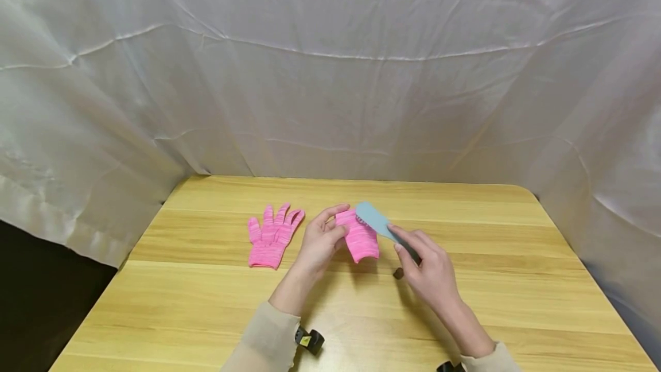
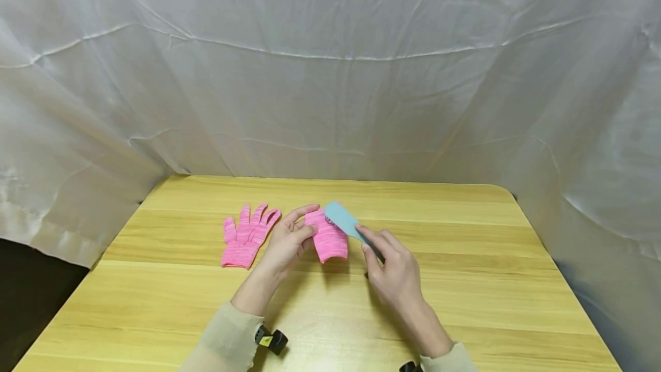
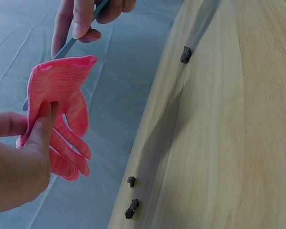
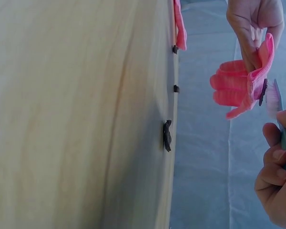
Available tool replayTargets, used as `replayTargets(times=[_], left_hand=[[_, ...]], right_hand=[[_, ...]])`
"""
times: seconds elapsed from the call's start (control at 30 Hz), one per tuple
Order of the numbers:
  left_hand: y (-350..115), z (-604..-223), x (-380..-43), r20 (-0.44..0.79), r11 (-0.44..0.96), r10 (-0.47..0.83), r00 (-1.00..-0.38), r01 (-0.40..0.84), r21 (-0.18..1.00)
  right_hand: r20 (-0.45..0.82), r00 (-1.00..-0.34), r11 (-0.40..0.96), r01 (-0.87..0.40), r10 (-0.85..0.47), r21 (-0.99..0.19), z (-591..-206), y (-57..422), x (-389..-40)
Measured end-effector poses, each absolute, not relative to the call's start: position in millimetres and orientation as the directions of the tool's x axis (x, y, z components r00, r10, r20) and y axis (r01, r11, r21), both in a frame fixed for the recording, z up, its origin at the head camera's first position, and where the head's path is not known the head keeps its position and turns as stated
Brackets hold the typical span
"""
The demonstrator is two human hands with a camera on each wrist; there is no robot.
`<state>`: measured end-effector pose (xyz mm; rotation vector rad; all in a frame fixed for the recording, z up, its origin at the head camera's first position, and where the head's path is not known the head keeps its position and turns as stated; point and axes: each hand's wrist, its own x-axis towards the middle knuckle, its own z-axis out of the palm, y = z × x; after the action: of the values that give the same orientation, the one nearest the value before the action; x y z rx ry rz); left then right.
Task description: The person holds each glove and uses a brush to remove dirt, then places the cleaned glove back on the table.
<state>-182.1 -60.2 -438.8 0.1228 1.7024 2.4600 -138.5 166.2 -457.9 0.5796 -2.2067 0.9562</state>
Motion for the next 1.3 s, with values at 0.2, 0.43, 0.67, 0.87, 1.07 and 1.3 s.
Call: replayTargets(times=[0.2,0.43,0.67,0.87,1.07,1.3], left_hand=[[-60,-437,-181,-0.020,-0.342,0.164,-0.986,-0.076,0.937],[-60,-438,-181,-0.034,-0.336,0.151,-0.988,-0.083,0.938],[-60,-439,-181,-0.028,-0.338,0.161,-0.987,-0.082,0.938],[-59,-439,-181,-0.038,-0.340,0.160,-0.986,-0.092,0.936],[-59,-439,-181,-0.032,-0.343,0.159,-0.987,-0.086,0.935],[-59,-438,-181,-0.037,-0.341,0.156,-0.987,-0.089,0.936]], right_hand=[[0.713,-0.691,0.630,-0.606,-0.115,-0.486,-457,167,-138],[0.700,-0.712,0.579,-0.596,-0.060,-0.556,-453,167,-136],[0.698,-0.708,0.543,-0.628,-0.104,-0.556,-453,164,-135],[0.691,-0.705,0.506,-0.659,-0.157,-0.557,-454,159,-133],[0.679,-0.708,0.519,-0.662,-0.194,-0.541,-455,156,-131],[0.701,-0.687,0.567,-0.661,-0.193,-0.492,-456,156,-133]])
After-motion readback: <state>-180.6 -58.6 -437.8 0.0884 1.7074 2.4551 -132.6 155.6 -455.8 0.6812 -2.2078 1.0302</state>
